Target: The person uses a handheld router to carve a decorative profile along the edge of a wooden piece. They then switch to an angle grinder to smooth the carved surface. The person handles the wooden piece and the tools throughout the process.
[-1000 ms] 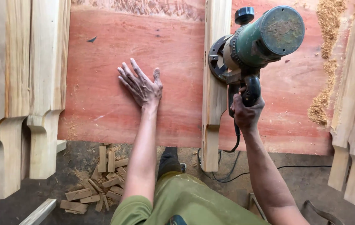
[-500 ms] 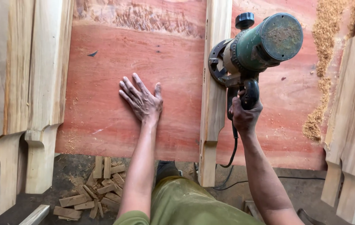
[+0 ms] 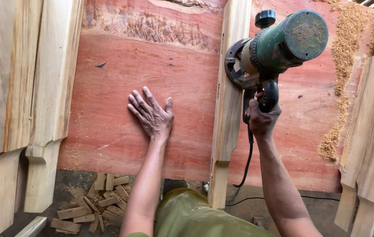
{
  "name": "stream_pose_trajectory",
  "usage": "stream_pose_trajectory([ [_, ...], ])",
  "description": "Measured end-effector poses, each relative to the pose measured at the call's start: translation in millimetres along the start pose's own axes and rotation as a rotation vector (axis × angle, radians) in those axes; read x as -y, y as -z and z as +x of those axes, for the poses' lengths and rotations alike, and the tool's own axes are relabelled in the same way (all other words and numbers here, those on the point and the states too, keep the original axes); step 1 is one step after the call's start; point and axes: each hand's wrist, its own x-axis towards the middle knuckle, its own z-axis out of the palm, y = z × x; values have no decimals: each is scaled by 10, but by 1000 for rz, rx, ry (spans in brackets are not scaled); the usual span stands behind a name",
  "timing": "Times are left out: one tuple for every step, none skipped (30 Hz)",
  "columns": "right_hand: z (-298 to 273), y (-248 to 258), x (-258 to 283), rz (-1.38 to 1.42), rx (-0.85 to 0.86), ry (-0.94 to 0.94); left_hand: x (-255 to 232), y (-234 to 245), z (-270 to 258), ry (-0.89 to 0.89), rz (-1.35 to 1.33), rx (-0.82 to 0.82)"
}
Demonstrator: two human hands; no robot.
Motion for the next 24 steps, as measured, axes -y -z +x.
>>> stream_pose_trajectory([
  [37, -11, -7, 0, 3, -1, -4, 1, 5, 3, 1, 1],
  [69, -21, -15, -5, -2, -4, -4, 5, 5, 1, 6, 2],
  [100, -31, -24, -10, -6, -7, -5, 9, 5, -1, 11, 3],
  [120, -52, -4, -11, -6, -8, -2, 7, 6, -1, 11, 5],
  [140, -72, 17, -7, -11, 0, 1, 6, 7, -4, 17, 6],
  [165, -88, 40, -4, -14, 9, -3, 6, 6, -6, 22, 6],
  [189, -94, 57, -5, -13, 9, -6, 8, 6, -5, 21, 7],
  [212, -107, 73, -9, -13, 11, -4, 9, 10, -7, 22, 6],
  [234, -120, 89, -12, -12, 14, -2, 11, 13, -10, 22, 5],
  [257, -127, 72, -13, -11, 13, -5, 15, 13, -9, 22, 7],
  [279, -133, 58, -11, -10, 17, -8, 20, 13, -10, 22, 7],
  [309, -147, 41, -8, -10, 24, -10, 21, 25, -12, 22, 4],
  [331, -148, 28, -8, -10, 25, -8, 9, 19, -12, 21, 3],
  [355, -153, 15, -9, -4, 29, -3, -2, 14, -9, 29, 16],
  [377, -157, 2, -10, 2, 32, 3, -13, 9, -6, 36, 28],
  [400, -178, 43, -10, 3, 32, 2, -3, 11, -5, 36, 28],
  [422, -200, 83, -12, 5, 43, 2, 8, 12, -7, 34, 32],
  [447, -225, 122, -13, 9, 53, 4, 19, 11, -7, 32, 37],
  [474, -228, 75, -13, 11, 53, 2, 18, 12, -5, 33, 37],
  [497, -230, 28, 2, 5, 60, 1, 15, 14, -4, 37, 41],
  [522, -230, -20, 16, -1, 68, -1, 12, 15, -4, 40, 45],
  [544, -253, 19, 17, 0, 68, -1, 6, 12, -4, 40, 45],
  [568, -275, 58, 6, 3, 71, -2, 1, 10, -2, 45, 44],
  [592, -295, 98, -4, 7, 75, -5, -4, 8, 0, 49, 43],
])
